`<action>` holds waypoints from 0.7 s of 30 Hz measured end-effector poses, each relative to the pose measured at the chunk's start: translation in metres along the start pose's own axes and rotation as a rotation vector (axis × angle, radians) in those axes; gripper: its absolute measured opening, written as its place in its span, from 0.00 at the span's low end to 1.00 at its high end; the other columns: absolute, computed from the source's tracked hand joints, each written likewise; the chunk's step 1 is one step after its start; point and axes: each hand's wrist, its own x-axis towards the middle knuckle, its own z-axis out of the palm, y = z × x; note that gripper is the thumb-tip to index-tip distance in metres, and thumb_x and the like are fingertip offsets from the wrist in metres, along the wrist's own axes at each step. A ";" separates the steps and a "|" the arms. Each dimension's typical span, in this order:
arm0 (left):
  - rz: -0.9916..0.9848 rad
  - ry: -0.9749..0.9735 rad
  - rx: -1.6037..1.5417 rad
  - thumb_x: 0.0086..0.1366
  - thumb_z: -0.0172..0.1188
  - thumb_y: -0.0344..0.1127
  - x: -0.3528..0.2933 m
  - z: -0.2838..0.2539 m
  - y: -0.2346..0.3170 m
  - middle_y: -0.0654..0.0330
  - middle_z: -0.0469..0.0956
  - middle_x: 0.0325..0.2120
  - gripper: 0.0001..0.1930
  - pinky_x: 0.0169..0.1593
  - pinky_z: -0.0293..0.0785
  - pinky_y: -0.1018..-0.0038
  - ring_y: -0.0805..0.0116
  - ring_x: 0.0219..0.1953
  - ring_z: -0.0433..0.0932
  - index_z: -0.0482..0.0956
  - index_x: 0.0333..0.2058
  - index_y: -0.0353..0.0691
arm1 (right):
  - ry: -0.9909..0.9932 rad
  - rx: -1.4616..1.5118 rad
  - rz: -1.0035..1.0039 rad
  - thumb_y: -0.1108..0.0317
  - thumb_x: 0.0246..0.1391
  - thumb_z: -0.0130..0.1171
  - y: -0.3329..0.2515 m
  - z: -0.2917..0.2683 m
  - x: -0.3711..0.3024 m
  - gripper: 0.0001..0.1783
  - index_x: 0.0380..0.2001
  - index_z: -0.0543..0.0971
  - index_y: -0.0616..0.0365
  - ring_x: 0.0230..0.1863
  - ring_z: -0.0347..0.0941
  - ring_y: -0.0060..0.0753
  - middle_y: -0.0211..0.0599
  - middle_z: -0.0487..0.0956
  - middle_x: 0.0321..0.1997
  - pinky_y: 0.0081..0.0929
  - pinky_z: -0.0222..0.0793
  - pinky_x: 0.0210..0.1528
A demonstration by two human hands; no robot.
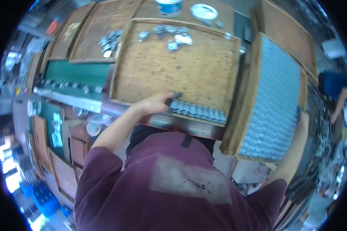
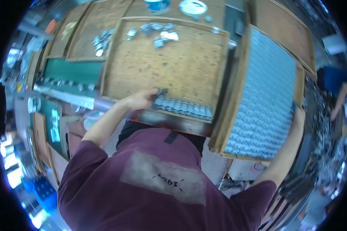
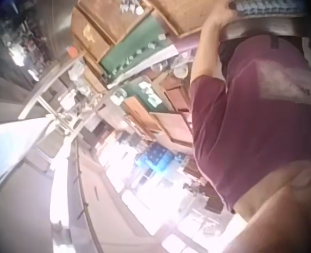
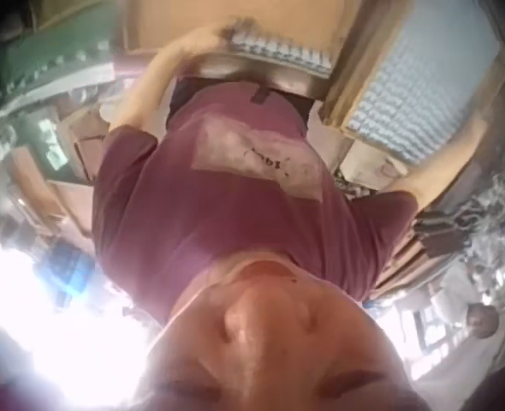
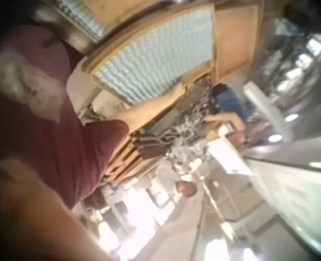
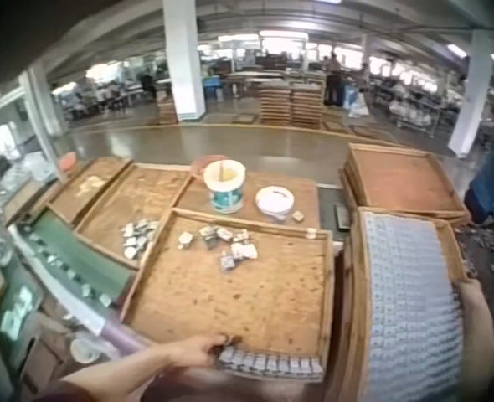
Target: Manually assemble electronic components and organize them into specialized trays.
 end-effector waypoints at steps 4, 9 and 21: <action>0.121 0.429 0.260 0.50 0.52 0.19 -0.035 -0.027 -0.009 0.50 0.76 0.48 0.26 0.51 0.72 0.66 0.56 0.52 0.74 0.74 0.51 0.35 | 0.154 0.469 -0.098 0.73 0.57 0.56 0.013 -0.016 0.003 0.16 0.46 0.75 0.73 0.38 0.79 0.39 0.47 0.78 0.42 0.33 0.77 0.36; -0.371 1.231 0.699 0.57 0.54 0.38 -0.098 -0.106 -0.054 0.51 0.81 0.39 0.17 0.44 0.75 0.56 0.48 0.42 0.79 0.77 0.46 0.48 | 0.072 0.516 -0.257 0.72 0.60 0.52 -0.011 -0.024 -0.043 0.18 0.53 0.71 0.66 0.44 0.76 0.39 0.44 0.77 0.47 0.35 0.76 0.41; 0.111 1.253 -0.353 0.57 0.52 0.25 -0.114 -0.119 -0.125 0.52 0.81 0.39 0.19 0.49 0.74 0.67 0.58 0.45 0.80 0.77 0.48 0.35 | -0.422 0.492 -0.347 0.66 0.62 0.57 -0.092 0.154 -0.343 0.18 0.53 0.75 0.62 0.32 0.76 0.24 0.33 0.80 0.39 0.21 0.74 0.31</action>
